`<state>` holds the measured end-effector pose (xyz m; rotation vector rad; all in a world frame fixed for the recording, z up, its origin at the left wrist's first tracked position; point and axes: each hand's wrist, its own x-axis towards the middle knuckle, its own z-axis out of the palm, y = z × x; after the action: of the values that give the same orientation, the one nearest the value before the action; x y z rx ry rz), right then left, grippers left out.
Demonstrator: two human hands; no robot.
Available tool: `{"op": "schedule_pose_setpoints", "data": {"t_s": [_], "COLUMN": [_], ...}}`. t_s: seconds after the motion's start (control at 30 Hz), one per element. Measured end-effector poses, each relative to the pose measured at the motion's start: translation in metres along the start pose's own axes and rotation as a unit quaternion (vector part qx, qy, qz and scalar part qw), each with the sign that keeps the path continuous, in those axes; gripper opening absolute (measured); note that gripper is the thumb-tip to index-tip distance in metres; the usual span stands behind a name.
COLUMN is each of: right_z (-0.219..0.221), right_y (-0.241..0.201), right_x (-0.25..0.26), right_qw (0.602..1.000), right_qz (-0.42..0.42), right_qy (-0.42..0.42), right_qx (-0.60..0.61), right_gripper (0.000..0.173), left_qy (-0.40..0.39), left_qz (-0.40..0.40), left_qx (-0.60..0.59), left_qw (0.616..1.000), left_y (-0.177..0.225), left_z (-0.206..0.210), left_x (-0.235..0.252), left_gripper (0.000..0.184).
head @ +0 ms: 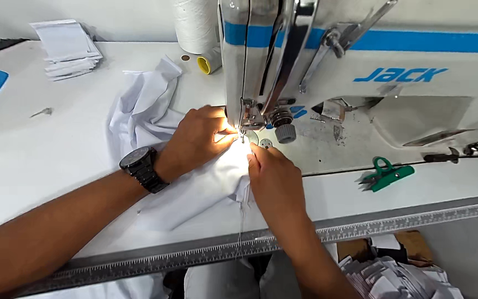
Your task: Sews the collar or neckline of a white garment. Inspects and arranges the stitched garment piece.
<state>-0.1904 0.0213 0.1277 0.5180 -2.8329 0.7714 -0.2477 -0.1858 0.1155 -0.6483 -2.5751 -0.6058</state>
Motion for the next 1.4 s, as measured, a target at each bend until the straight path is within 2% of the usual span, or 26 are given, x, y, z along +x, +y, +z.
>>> {"op": "schedule_pose_setpoints", "data": {"t_s": [0.1,0.2,0.23,0.33,0.5,0.53,0.6,0.67,0.77,0.8,0.93,1.0,1.07,1.13,1.2,1.3,1.4], "right_z": [-0.013,-0.02,-0.02,-0.017,-0.017,-0.016,-0.015,-0.014,-0.012,-0.01,-0.004,-0.005,-0.002,0.004,0.01,0.016,0.018], "right_y": [0.031,0.065,0.069,0.069,0.064,0.063,0.06,0.056,0.05,0.049,0.046,0.046,0.041,0.031,0.022,0.018,0.019], "right_x": [-0.021,-0.046,-0.05,-0.048,-0.034,-0.033,-0.032,-0.032,-0.042,-0.046,-0.054,-0.054,-0.056,-0.06,-0.065,-0.077,-0.084], "right_qw": [0.998,0.991,0.986,0.971,0.962,0.96,0.956,0.955,0.958,0.96,0.965,0.967,0.968,0.968,0.968,0.965,0.967], "right_qz": [-0.022,-0.106,-0.146,-0.235,-0.267,-0.275,-0.289,-0.293,-0.28,-0.275,-0.258,-0.249,-0.242,-0.243,-0.245,-0.252,-0.241], "right_qy": [0.022,0.037,0.024,-0.026,-0.047,-0.046,-0.041,-0.041,-0.046,-0.044,-0.025,-0.033,-0.03,-0.023,-0.025,-0.022,-0.019], "right_qx": [0.05,0.079,0.078,0.029,0.014,0.011,-0.006,-0.02,-0.036,-0.04,-0.051,-0.051,-0.05,-0.053,-0.053,-0.067,-0.081], "right_gripper": [0.032,0.033,0.035,0.044,0.039,0.04,0.046,0.048,0.053,0.055,0.058,0.059,0.064,0.069,0.069,0.067,0.067], "left_qy": [0.012,-0.063,-0.087,-0.075,-0.018,-0.009,-0.004,-0.043,-0.078,-0.065,-0.038,-0.031,0.004,0.043,0.032,-0.024,-0.007], "left_qz": [0.06,0.073,0.075,0.07,-0.105,-0.104,-0.04,0.017,0.041,0.054,0.188,0.154,0.044,-0.037,-0.019,0.099,0.096], "left_qx": [0.029,-0.015,-0.007,-0.003,-0.057,-0.04,0.0,0.012,0.062,0.086,0.174,0.113,-0.009,-0.085,-0.062,0.034,0.042], "left_qw": [0.998,0.995,0.993,0.995,0.993,0.994,0.999,0.999,0.994,0.993,0.966,0.981,0.999,0.995,0.997,0.994,0.994], "left_y": [0.016,0.053,0.061,0.066,0.07,0.07,0.073,0.078,0.087,0.086,0.079,0.075,0.072,0.072,0.074,0.077,0.075], "left_z": [-0.021,-0.036,-0.033,-0.027,-0.042,-0.042,-0.038,-0.033,-0.024,-0.02,-0.02,-0.024,-0.026,-0.026,-0.025,-0.016,-0.007], "left_x": [-0.018,-0.052,-0.063,-0.079,-0.066,-0.064,-0.06,-0.059,-0.06,-0.06,-0.056,-0.054,-0.052,-0.047,-0.043,-0.045,-0.049], "left_gripper": [0.029,0.051,0.051,0.024,0.017,0.018,0.025,0.031,0.051,0.051,0.026,0.027,0.023,0.018,0.02,0.025,0.026]}}
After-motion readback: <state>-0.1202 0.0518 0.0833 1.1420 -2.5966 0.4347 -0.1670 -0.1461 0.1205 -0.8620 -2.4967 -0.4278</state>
